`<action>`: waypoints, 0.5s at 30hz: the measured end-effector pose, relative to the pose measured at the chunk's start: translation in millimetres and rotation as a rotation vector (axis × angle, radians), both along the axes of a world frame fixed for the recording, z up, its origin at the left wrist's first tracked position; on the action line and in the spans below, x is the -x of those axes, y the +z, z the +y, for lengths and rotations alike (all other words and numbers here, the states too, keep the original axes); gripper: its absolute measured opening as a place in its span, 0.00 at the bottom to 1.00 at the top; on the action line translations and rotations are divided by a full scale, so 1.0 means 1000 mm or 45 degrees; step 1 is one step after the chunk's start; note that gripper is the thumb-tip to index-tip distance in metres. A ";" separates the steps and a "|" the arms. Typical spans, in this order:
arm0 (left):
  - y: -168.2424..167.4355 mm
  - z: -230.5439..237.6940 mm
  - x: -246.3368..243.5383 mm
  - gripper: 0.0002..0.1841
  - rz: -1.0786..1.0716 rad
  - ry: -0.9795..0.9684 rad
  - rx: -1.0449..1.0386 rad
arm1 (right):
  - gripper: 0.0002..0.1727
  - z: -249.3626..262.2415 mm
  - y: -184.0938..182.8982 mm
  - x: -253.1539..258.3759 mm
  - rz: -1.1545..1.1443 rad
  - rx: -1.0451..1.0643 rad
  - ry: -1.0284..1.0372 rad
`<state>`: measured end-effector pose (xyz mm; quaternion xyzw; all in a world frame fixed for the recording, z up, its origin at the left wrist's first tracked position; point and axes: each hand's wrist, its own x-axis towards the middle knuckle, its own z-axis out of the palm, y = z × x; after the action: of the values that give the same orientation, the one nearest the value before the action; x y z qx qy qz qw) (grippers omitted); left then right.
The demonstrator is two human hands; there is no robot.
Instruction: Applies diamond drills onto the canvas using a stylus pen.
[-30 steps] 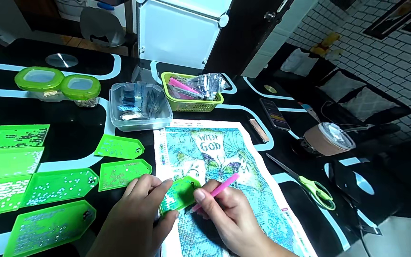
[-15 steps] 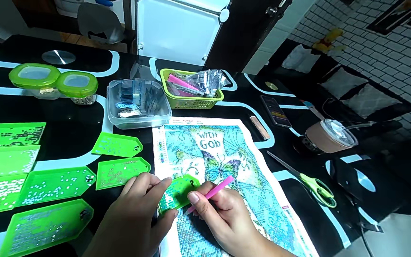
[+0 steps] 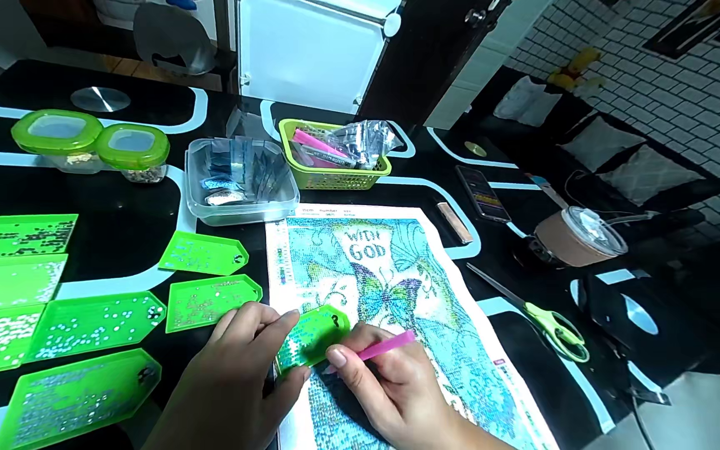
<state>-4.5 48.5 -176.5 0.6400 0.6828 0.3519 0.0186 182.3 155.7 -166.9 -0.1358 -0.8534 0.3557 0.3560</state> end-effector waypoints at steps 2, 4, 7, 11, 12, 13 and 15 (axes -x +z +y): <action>0.000 0.000 0.000 0.25 0.008 -0.004 -0.004 | 0.16 0.000 -0.001 0.000 0.014 -0.010 0.003; 0.000 0.000 0.001 0.25 0.008 -0.012 -0.008 | 0.16 0.000 -0.001 -0.001 0.037 0.062 0.015; 0.000 0.000 0.001 0.25 -0.005 -0.014 -0.010 | 0.16 0.001 -0.001 -0.001 0.063 0.127 0.035; 0.001 0.000 0.000 0.25 -0.016 -0.014 0.012 | 0.16 0.001 -0.003 0.000 0.036 0.111 0.036; 0.001 0.000 0.000 0.25 -0.011 -0.010 0.008 | 0.16 0.001 -0.003 0.000 0.033 0.109 0.031; 0.000 0.000 0.000 0.25 -0.006 -0.008 0.001 | 0.16 0.001 -0.003 0.000 0.032 0.113 0.028; 0.000 0.000 0.000 0.25 -0.004 -0.007 -0.008 | 0.16 0.001 -0.002 0.000 0.031 0.130 0.021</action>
<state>-4.7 48.4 -176.2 0.6413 0.6800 0.3549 0.0184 182.4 156.2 -169.2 -0.1423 -0.8308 0.4034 0.3560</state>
